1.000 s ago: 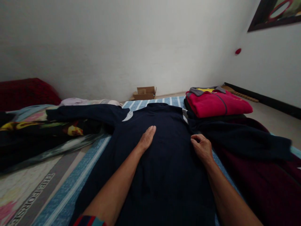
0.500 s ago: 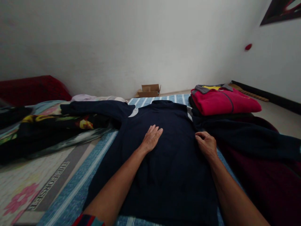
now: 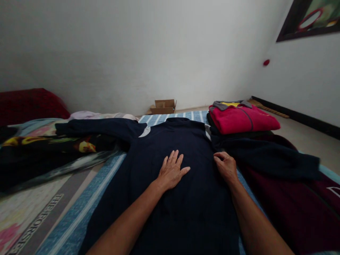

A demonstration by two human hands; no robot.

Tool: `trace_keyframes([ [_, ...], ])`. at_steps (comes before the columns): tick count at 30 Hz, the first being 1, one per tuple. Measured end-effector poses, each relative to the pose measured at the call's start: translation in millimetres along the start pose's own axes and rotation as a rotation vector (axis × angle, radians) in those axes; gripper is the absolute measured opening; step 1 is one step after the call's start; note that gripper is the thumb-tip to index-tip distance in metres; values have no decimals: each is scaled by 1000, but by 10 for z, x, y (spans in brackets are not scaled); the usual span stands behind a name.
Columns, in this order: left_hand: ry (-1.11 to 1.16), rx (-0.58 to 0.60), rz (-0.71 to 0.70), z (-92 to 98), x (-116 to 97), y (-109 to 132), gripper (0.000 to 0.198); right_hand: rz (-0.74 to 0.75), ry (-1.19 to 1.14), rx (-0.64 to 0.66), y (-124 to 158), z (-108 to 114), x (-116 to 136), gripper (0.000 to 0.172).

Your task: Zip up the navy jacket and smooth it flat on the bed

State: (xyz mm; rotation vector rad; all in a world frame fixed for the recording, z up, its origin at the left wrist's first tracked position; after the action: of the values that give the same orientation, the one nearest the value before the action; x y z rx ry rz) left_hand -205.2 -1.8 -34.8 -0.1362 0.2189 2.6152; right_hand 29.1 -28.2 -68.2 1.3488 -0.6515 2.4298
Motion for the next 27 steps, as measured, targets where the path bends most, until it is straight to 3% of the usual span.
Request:
trace_keyframes([
  [8, -4, 51, -36, -46, -107, -15, 72, 10, -11, -6, -1, -35, 25, 24],
  [13, 44, 37, -54, 47, -264, -195, 71, 12, -15, -10, 5, -45, 40, 23],
  [18, 71, -3, -75, 59, -365, -623, 62, 12, -22, 1, 17, -45, 71, 23],
  [27, 26, -126, 7, 28, -250, -1624, 51, 37, -22, 24, 22, -98, 81, 20],
])
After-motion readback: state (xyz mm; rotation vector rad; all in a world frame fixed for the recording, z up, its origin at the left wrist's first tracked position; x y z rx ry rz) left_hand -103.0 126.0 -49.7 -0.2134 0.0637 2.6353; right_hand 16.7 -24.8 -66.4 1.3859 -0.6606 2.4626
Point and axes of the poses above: each hand's wrist, its own y-axis away from the middle knuckle, its own z-axis out of the back of the hand, x = y × z, the point moved 2 cm from there along -y, towards the middle knuckle, and after that the axes turned 3 degrees about -z, right-handed, at the moved point
